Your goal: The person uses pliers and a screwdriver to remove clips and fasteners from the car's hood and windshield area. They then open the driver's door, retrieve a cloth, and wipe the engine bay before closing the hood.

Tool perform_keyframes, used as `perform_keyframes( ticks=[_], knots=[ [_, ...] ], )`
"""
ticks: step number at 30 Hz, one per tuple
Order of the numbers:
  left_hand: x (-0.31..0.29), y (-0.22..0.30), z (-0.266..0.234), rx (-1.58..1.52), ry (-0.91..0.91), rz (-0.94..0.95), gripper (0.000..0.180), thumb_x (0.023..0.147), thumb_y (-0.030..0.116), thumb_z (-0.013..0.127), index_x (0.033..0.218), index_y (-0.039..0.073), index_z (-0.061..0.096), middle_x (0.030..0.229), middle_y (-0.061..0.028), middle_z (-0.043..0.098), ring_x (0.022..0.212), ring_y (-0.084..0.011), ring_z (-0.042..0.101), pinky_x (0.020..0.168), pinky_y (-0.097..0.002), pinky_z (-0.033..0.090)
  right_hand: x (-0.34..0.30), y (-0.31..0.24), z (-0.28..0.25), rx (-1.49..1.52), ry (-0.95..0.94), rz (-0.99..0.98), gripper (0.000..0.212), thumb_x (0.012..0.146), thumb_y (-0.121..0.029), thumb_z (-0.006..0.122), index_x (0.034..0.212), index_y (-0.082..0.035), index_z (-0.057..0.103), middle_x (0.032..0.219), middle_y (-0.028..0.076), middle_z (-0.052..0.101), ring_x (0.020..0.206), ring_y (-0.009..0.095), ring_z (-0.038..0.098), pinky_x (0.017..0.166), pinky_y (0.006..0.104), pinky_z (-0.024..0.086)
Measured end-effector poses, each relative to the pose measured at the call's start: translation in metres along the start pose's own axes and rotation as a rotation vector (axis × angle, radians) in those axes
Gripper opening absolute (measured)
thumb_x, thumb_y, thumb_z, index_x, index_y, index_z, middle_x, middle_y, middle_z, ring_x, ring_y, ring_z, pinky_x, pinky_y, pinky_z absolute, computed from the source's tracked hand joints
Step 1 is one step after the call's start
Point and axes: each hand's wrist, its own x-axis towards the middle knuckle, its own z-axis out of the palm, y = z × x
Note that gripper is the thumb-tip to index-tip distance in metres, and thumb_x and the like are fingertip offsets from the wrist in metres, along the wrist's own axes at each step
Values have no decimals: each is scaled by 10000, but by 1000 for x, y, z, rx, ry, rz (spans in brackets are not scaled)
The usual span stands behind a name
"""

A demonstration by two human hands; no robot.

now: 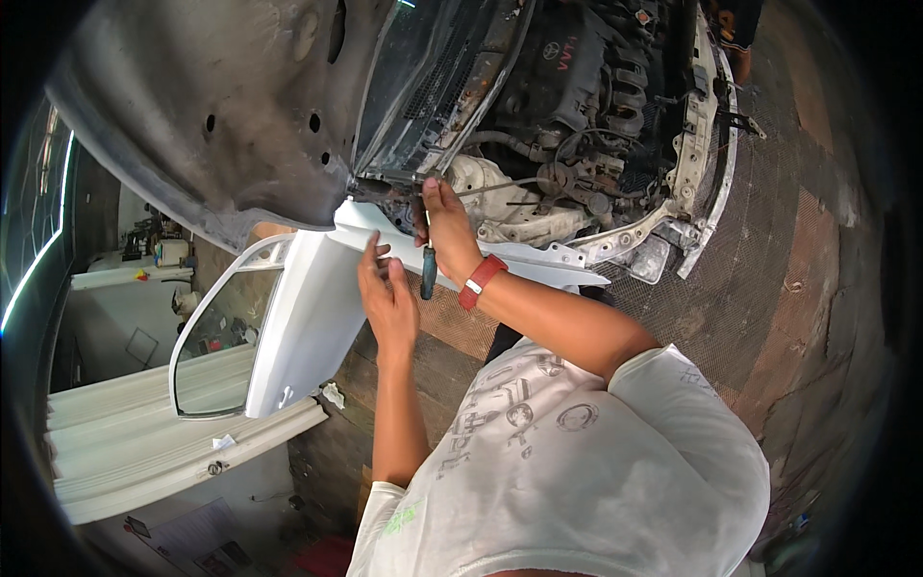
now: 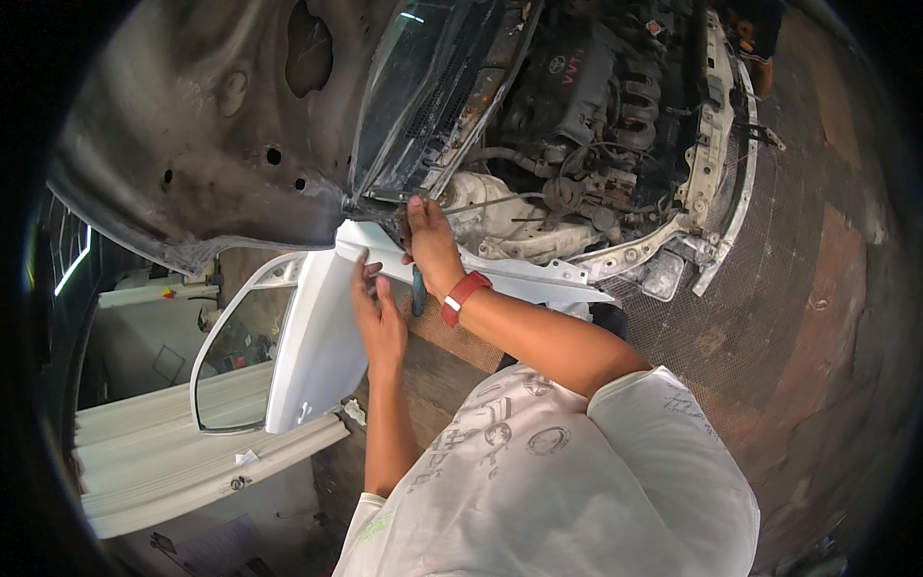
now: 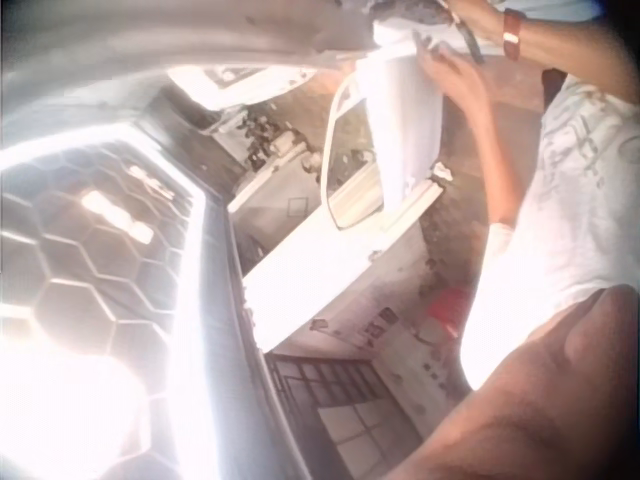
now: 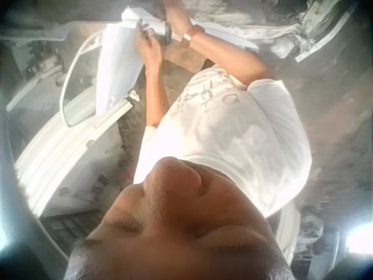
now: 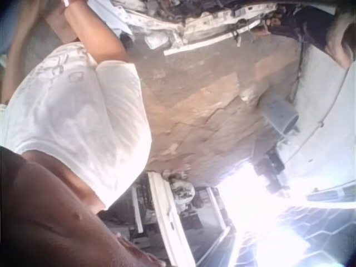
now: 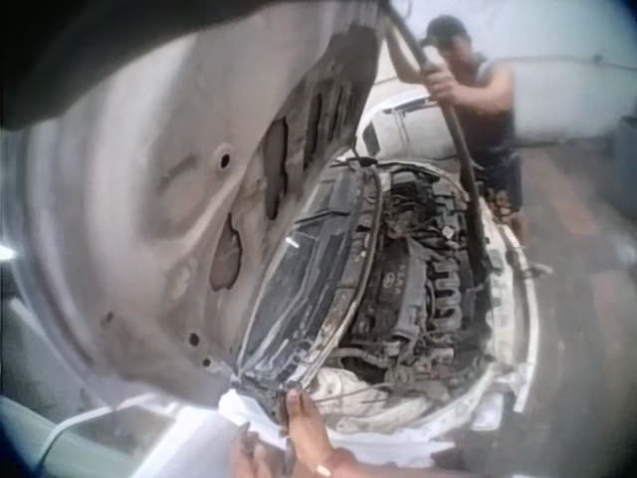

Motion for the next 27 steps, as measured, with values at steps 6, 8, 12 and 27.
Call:
perform_keyframes(
  ticks=[6,8,12,27],
  knots=[
    [52,-19,5,391,-21,191,443,1072,254,581,1509,179,580,1223,-190,724,1007,-356,697,866,-397,551,-17,-2,-18,85,48,105,282,1144,-436,436,1053,-173,483,724,1,503,515,99,410,488,279,385],
    [56,-22,8,322,-10,175,382,1051,222,625,1419,125,650,1155,-172,749,982,-317,721,848,-371,564,-12,-6,-26,137,56,66,270,1140,-420,454,1069,-162,490,758,5,533,555,110,462,508,294,427],
    [54,-31,19,-24,110,55,210,997,135,704,1156,7,755,1046,-137,781,866,-215,732,763,-335,571,-10,-8,-32,146,82,78,247,1139,-374,473,1099,-132,503,795,8,567,583,116,502,528,304,451],
    [106,-61,35,-807,273,-414,270,1077,226,616,1268,37,602,725,5,533,654,-97,518,622,-260,471,-32,-17,-37,-62,-54,193,224,1096,-354,587,1077,-145,507,863,15,570,597,93,494,510,260,405]
  ],
)
